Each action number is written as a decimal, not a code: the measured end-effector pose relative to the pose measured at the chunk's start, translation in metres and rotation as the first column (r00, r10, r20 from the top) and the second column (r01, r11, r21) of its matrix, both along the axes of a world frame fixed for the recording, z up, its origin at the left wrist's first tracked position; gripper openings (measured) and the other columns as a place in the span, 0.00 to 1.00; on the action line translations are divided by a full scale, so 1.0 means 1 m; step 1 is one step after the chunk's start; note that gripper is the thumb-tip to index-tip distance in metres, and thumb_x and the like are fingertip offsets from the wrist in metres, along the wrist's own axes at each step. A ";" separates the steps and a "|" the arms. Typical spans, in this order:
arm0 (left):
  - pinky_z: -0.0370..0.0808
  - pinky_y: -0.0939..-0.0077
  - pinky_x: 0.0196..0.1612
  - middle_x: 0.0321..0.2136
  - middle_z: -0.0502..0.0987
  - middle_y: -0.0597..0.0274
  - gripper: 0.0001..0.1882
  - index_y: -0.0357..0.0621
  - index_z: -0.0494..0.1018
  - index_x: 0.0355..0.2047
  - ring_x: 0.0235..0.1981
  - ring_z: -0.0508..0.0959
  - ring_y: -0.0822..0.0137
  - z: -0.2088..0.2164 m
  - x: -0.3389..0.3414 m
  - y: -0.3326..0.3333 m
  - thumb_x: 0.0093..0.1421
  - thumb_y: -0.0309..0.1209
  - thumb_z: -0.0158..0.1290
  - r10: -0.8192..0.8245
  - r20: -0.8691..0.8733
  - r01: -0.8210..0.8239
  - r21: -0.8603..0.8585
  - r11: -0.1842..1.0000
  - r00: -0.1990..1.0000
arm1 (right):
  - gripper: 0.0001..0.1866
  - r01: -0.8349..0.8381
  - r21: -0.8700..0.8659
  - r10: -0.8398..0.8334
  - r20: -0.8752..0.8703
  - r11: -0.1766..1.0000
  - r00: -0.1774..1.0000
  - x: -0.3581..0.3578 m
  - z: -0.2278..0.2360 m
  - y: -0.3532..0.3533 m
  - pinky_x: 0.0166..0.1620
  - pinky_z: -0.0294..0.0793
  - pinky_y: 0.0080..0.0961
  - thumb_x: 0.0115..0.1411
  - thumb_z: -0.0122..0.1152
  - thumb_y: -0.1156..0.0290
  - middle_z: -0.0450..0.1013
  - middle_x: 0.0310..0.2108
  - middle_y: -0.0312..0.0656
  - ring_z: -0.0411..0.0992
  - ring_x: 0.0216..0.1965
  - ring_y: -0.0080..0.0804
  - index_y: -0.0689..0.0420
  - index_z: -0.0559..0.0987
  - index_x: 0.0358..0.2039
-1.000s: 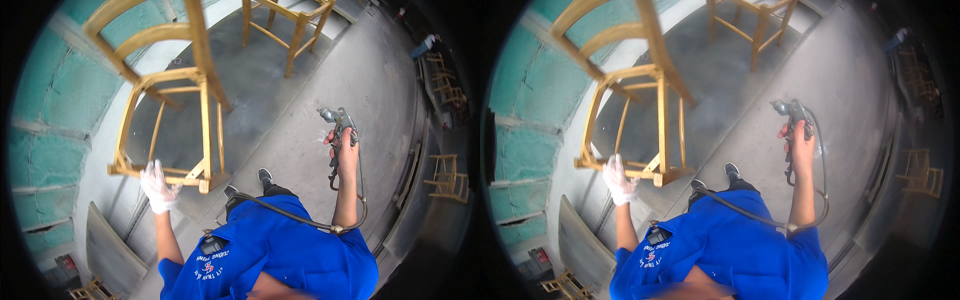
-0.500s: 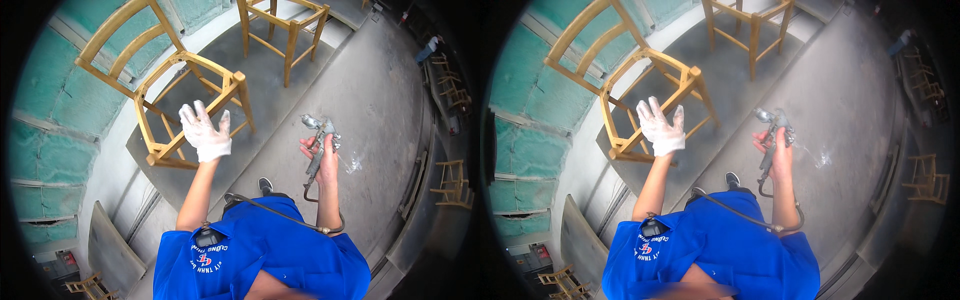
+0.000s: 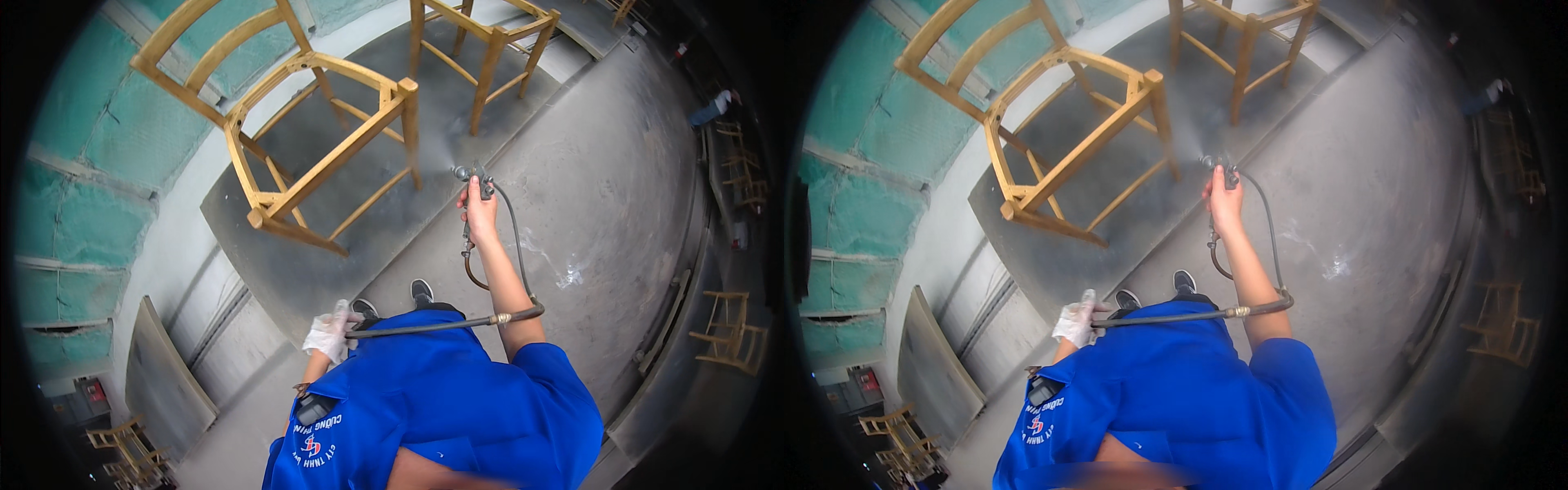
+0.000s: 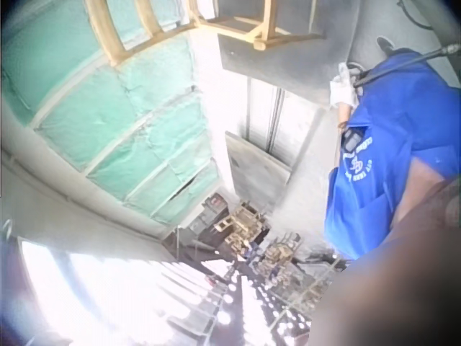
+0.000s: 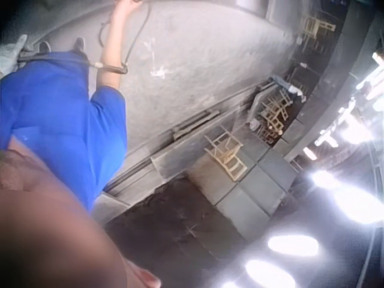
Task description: The person uses a spray gun to apply finish to multiple wooden chair frames in a workshop. They rotate each chair to coat all sides, then move to the next chair and repeat the process.
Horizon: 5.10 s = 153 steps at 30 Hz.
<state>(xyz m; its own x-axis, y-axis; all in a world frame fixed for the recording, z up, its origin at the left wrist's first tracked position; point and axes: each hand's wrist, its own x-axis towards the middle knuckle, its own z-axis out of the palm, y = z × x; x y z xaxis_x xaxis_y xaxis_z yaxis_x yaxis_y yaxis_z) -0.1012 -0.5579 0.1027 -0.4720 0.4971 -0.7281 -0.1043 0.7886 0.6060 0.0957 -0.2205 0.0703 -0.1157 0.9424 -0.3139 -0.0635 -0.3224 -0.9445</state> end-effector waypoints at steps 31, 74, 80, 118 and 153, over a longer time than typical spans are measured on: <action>0.65 0.75 0.18 0.14 0.78 0.55 0.41 0.35 0.76 0.13 0.12 0.70 0.70 0.071 -0.006 -0.071 0.71 0.59 0.44 0.608 -0.129 -0.501 0.449 0.740 0.783 | 0.32 -0.906 -0.076 0.253 0.967 0.417 0.036 -0.100 -0.051 -0.028 0.48 0.77 0.51 0.68 0.58 0.58 0.78 0.41 0.57 0.78 0.44 0.57 0.33 0.61 0.71; 0.72 0.76 0.26 0.19 0.82 0.54 0.36 0.38 0.76 0.15 0.22 0.79 0.68 0.085 0.036 -0.024 0.70 0.56 0.50 0.447 0.064 -0.416 0.504 0.757 0.892 | 0.28 -0.373 0.544 0.255 0.281 0.752 0.925 0.009 0.134 -0.021 0.34 0.71 0.17 0.70 0.61 0.67 0.75 0.35 0.31 0.69 0.29 0.16 0.56 0.68 0.69; 0.72 0.75 0.28 0.20 0.82 0.54 0.36 0.38 0.77 0.15 0.22 0.79 0.68 0.086 0.039 -0.022 0.70 0.56 0.50 0.444 0.059 -0.416 0.476 0.774 0.894 | 0.28 -0.501 0.457 0.497 0.140 0.735 0.857 -0.018 0.123 -0.063 0.34 0.72 0.17 0.68 0.63 0.68 0.76 0.35 0.32 0.69 0.29 0.16 0.54 0.70 0.68; 0.55 0.76 0.17 0.05 0.62 0.69 0.40 0.35 0.77 0.13 0.09 0.61 0.75 0.094 -0.033 -0.163 0.71 0.57 0.47 0.672 -0.269 -0.592 0.325 0.738 0.690 | 0.37 -0.947 -0.102 0.630 0.767 0.304 0.120 -0.161 -0.123 -0.248 0.54 0.76 0.47 0.65 0.57 0.69 0.78 0.46 0.57 0.77 0.49 0.56 0.33 0.58 0.73; 0.70 0.74 0.25 0.17 0.80 0.51 0.37 0.40 0.74 0.11 0.20 0.80 0.63 0.095 -0.106 -0.161 0.70 0.56 0.49 0.255 0.321 -0.402 0.585 0.704 0.912 | 0.14 -0.532 0.452 0.182 0.615 0.716 0.767 -0.158 0.247 -0.206 0.21 0.60 0.14 0.71 0.58 0.57 0.71 0.23 0.28 0.69 0.23 0.14 0.53 0.77 0.47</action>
